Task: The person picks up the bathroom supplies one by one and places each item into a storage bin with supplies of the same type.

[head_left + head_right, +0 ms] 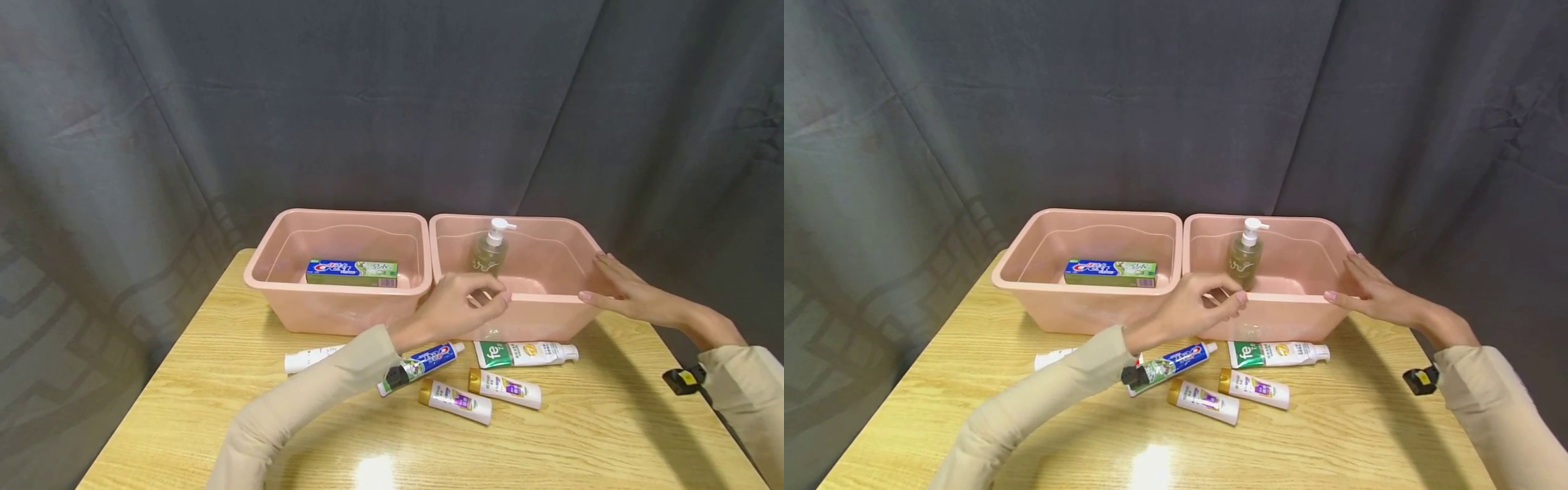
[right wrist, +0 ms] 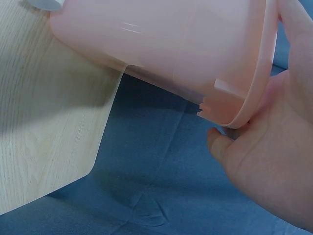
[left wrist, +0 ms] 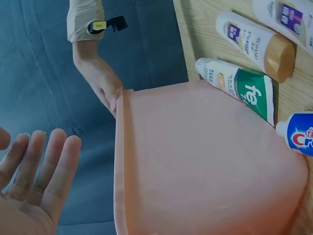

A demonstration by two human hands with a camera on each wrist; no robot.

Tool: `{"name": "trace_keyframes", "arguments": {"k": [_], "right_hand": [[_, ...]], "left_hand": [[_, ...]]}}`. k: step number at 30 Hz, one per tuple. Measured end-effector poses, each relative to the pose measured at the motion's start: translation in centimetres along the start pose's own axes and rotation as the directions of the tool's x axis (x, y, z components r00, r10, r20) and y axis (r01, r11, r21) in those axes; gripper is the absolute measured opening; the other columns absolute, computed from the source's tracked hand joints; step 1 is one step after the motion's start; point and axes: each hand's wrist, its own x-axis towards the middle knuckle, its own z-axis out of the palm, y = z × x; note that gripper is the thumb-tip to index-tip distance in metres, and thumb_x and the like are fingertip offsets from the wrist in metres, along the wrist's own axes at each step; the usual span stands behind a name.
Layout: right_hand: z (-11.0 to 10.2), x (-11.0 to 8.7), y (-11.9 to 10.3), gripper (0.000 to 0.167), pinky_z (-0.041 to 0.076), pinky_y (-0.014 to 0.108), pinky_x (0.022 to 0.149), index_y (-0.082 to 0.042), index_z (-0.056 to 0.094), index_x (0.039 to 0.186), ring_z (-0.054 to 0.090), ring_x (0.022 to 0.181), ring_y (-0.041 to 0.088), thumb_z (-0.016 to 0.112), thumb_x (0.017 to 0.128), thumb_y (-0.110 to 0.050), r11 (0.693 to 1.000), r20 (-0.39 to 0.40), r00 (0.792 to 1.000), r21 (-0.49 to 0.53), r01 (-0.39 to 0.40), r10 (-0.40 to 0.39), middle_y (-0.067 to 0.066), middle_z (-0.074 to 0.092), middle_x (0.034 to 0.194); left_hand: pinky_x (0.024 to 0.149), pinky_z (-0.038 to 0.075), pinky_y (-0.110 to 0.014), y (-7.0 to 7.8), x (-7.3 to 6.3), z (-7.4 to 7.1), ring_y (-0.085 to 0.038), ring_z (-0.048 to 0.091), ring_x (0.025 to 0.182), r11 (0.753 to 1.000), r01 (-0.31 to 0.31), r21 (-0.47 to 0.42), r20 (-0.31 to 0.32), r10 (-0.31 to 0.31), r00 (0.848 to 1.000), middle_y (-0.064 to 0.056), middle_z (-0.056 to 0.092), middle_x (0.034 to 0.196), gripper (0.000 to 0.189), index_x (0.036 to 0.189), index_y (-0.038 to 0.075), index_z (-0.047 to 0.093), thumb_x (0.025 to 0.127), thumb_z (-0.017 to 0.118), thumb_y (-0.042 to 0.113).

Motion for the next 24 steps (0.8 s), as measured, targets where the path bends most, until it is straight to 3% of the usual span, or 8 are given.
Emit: {"name": "trace_keyframes", "arguments": {"k": [4,15,24], "right_hand": [[0.0,-0.1,0.0,0.096,0.003,0.085,0.093,-0.021,-0.017,0.157,-0.024,0.142,0.047,0.057,0.097,-0.034,1.0,0.003,1.0,0.005,0.001,-0.001,0.016,-0.026,0.16],[-0.2,-0.1,0.0,0.096,0.003,0.085,0.093,-0.023,-0.016,0.157,-0.023,0.143,0.046,0.058,0.096,-0.035,1.0,-0.006,1.0,0.014,0.016,-0.016,0.013,-0.024,0.161],[-0.1,0.0,0.1,0.097,0.003,0.085,0.092,-0.022,-0.016,0.157,-0.023,0.143,0.047,0.058,0.096,-0.036,1.0,-0.004,1.0,0.02,0.011,-0.011,0.012,-0.025,0.161]], "left_hand": [[0.073,0.052,-0.013,0.0,-0.2,0.0,0.005,0.061,0.08,0.998,-0.034,0.052,0.008,0.033,0.999,0.003,0.07,0.094,0.015,0.1,0.009,0.072,0.098,0.061,0.018],[0.072,0.052,-0.013,-0.6,-1.3,0.1,0.002,0.063,0.08,0.994,-0.092,0.063,0.041,0.089,0.995,-0.003,0.072,0.094,0.012,0.099,0.005,0.071,0.097,0.062,0.013],[0.073,0.051,-0.012,-1.0,-1.7,0.2,0.001,0.063,0.079,0.99,-0.099,0.097,0.064,0.093,0.994,-0.003,0.071,0.091,0.012,0.098,0.005,0.072,0.096,0.063,0.013]]}}
